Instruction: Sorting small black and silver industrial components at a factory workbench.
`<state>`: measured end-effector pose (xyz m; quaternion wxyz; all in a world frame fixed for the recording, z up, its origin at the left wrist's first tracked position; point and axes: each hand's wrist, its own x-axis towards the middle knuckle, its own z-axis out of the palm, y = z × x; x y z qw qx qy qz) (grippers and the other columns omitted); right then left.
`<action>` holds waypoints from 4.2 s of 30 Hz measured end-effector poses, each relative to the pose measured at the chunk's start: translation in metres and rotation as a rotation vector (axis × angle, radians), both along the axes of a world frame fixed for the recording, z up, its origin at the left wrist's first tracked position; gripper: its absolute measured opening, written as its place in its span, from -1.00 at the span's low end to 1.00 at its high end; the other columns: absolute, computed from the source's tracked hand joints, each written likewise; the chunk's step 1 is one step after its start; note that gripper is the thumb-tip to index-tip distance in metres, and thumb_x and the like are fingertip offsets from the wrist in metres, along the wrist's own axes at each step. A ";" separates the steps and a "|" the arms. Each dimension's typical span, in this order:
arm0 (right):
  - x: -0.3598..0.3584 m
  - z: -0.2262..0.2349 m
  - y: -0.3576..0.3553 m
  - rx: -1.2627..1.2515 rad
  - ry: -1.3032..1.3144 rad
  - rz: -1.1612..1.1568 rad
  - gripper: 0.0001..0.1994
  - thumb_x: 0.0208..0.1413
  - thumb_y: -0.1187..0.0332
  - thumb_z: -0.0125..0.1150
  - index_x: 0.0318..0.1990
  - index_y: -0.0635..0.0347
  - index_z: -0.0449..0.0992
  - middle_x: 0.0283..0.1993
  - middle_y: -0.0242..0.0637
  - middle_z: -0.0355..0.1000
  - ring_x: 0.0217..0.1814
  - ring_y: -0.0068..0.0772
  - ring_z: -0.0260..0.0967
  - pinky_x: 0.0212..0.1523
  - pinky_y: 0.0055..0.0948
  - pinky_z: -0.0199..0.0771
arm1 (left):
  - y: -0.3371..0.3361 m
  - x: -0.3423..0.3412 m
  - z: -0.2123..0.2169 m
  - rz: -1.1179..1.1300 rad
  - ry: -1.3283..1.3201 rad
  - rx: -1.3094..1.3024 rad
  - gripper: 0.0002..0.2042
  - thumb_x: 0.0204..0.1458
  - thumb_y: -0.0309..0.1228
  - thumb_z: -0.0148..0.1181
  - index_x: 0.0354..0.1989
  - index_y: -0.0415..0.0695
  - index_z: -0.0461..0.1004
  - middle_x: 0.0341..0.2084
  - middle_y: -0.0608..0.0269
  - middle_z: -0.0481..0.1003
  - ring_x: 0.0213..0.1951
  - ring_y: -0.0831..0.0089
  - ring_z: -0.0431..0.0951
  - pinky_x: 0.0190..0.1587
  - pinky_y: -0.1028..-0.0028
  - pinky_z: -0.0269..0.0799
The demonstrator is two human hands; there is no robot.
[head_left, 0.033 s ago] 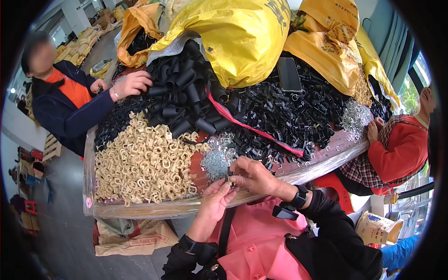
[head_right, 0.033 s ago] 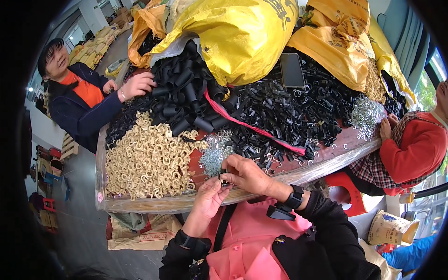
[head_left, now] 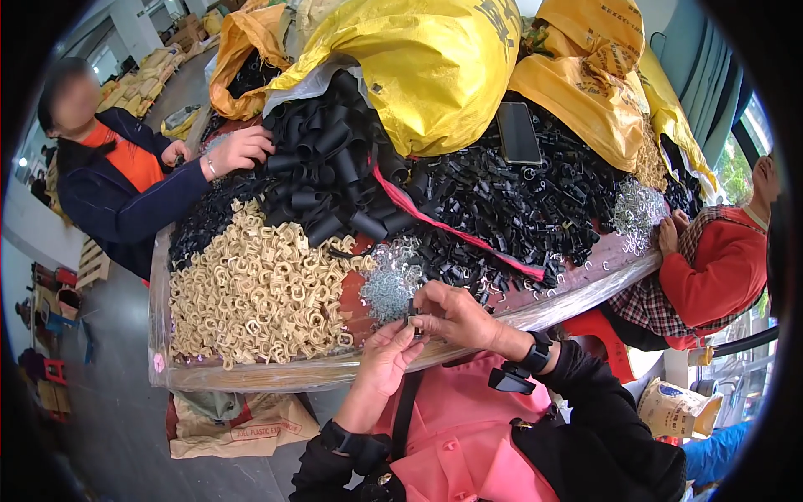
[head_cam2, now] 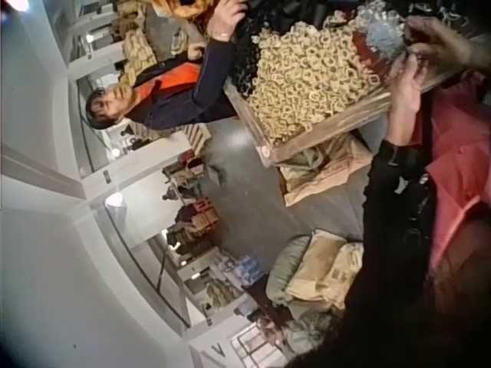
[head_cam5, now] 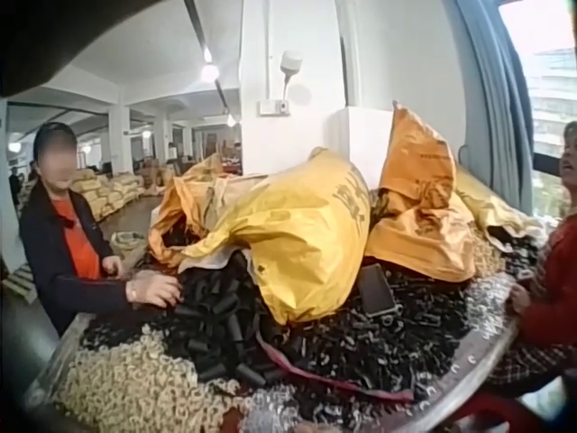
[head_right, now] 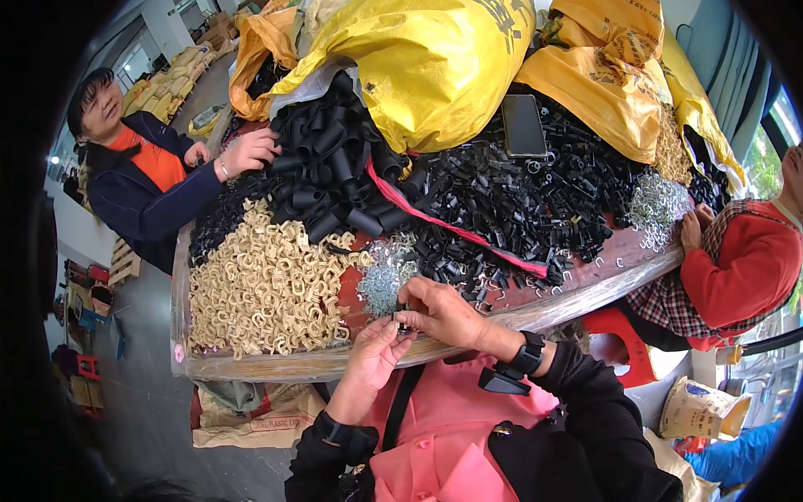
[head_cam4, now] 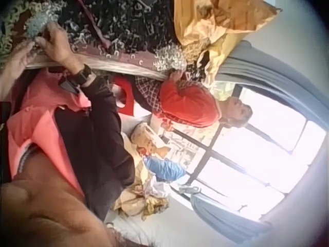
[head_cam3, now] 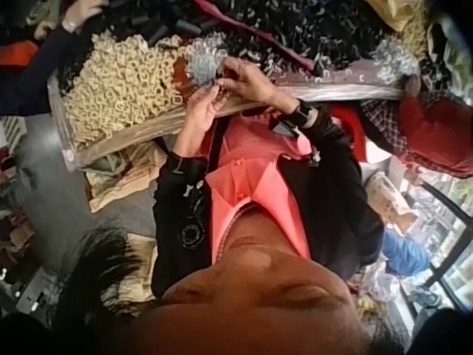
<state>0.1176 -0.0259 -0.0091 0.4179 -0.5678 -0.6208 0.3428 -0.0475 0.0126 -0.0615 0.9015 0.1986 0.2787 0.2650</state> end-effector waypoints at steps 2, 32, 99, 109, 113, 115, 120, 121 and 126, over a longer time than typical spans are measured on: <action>0.002 0.000 -0.001 -0.086 0.028 -0.049 -0.90 -0.13 0.46 0.14 -0.44 0.25 0.39 -0.50 -0.26 0.27 -0.47 -0.24 0.28 -0.42 -0.37 0.30 | 0.003 0.001 0.001 -0.017 0.030 -0.002 -0.85 -0.05 -0.51 0.06 -0.27 -0.21 0.39 -0.35 0.18 0.46 -0.31 0.39 0.49 -0.27 0.53 0.46; 0.026 -0.036 -0.015 -0.301 0.927 0.156 -0.83 0.00 0.47 0.07 -0.21 0.23 0.38 -0.35 -0.42 0.32 -0.32 -0.59 0.30 -0.23 -0.60 0.34 | 0.004 0.011 0.009 0.011 0.183 0.198 -0.77 -0.06 -0.55 0.07 -0.19 -0.26 0.36 -0.35 0.17 0.46 -0.35 0.37 0.51 -0.34 0.58 0.47; 0.048 0.006 0.089 0.501 -0.649 -0.338 -0.65 -0.32 0.24 0.19 -0.31 0.20 0.37 -0.44 -0.31 0.28 -0.29 -0.36 0.19 -0.26 -0.37 0.12 | 0.023 -0.032 0.021 0.076 0.098 0.385 -0.75 0.04 -0.41 -0.02 -0.12 -0.24 0.28 -0.32 0.23 0.43 -0.36 0.60 0.44 -0.31 0.66 0.39; 0.062 0.023 0.079 0.227 0.810 -0.078 -0.60 -0.10 0.31 0.06 -0.09 0.34 0.27 -0.38 -0.41 0.30 -0.47 -0.60 0.20 -0.48 -0.62 0.19 | 0.015 -0.028 0.027 0.094 0.110 0.376 -0.74 0.01 -0.37 0.04 -0.13 -0.18 0.32 -0.41 0.40 0.42 -0.46 0.73 0.38 -0.41 0.75 0.33; 0.059 0.022 0.068 -0.084 0.490 -0.229 -0.61 -0.14 0.33 0.12 -0.15 0.40 0.34 -0.37 -0.35 0.37 -0.47 -0.60 0.26 -0.49 -0.58 0.27 | 0.016 -0.028 0.026 0.089 0.108 0.396 -0.75 0.01 -0.36 0.04 -0.14 -0.16 0.33 -0.42 0.42 0.42 -0.47 0.75 0.36 -0.43 0.75 0.31; 0.056 0.012 0.066 0.027 0.140 -0.205 -0.64 -0.18 0.32 0.17 -0.24 0.42 0.40 -0.41 -0.31 0.40 -0.44 -0.58 0.30 -0.45 -0.56 0.30 | 0.016 -0.026 0.027 0.091 0.117 0.396 -0.75 0.01 -0.36 0.04 -0.14 -0.16 0.33 -0.43 0.42 0.42 -0.48 0.75 0.35 -0.43 0.75 0.30; 0.032 0.034 0.048 0.024 -0.182 -0.014 -0.76 -0.26 0.38 0.19 -0.41 0.39 0.48 -0.44 -0.25 0.44 -0.46 -0.53 0.33 -0.39 -0.56 0.32 | 0.018 -0.026 0.030 0.114 0.146 0.386 -0.74 0.01 -0.36 0.04 -0.12 -0.15 0.33 -0.44 0.45 0.42 -0.50 0.76 0.33 -0.45 0.76 0.26; 0.031 0.030 0.045 0.021 -0.182 -0.020 -0.76 -0.26 0.38 0.19 -0.41 0.39 0.48 -0.44 -0.25 0.44 -0.46 -0.53 0.33 -0.39 -0.56 0.32 | 0.018 -0.025 0.031 0.115 0.150 0.388 -0.74 0.01 -0.36 0.04 -0.11 -0.14 0.33 -0.44 0.45 0.42 -0.51 0.76 0.32 -0.45 0.76 0.25; 0.024 0.010 0.036 0.166 -0.148 0.139 -0.72 -0.34 0.34 0.22 -0.41 0.32 0.49 -0.48 -0.14 0.42 -0.48 -0.36 0.38 -0.41 -0.51 0.35 | 0.015 -0.021 0.034 0.072 0.184 0.401 -0.71 0.01 -0.37 0.03 -0.08 -0.15 0.31 -0.45 0.45 0.42 -0.52 0.75 0.31 -0.47 0.76 0.23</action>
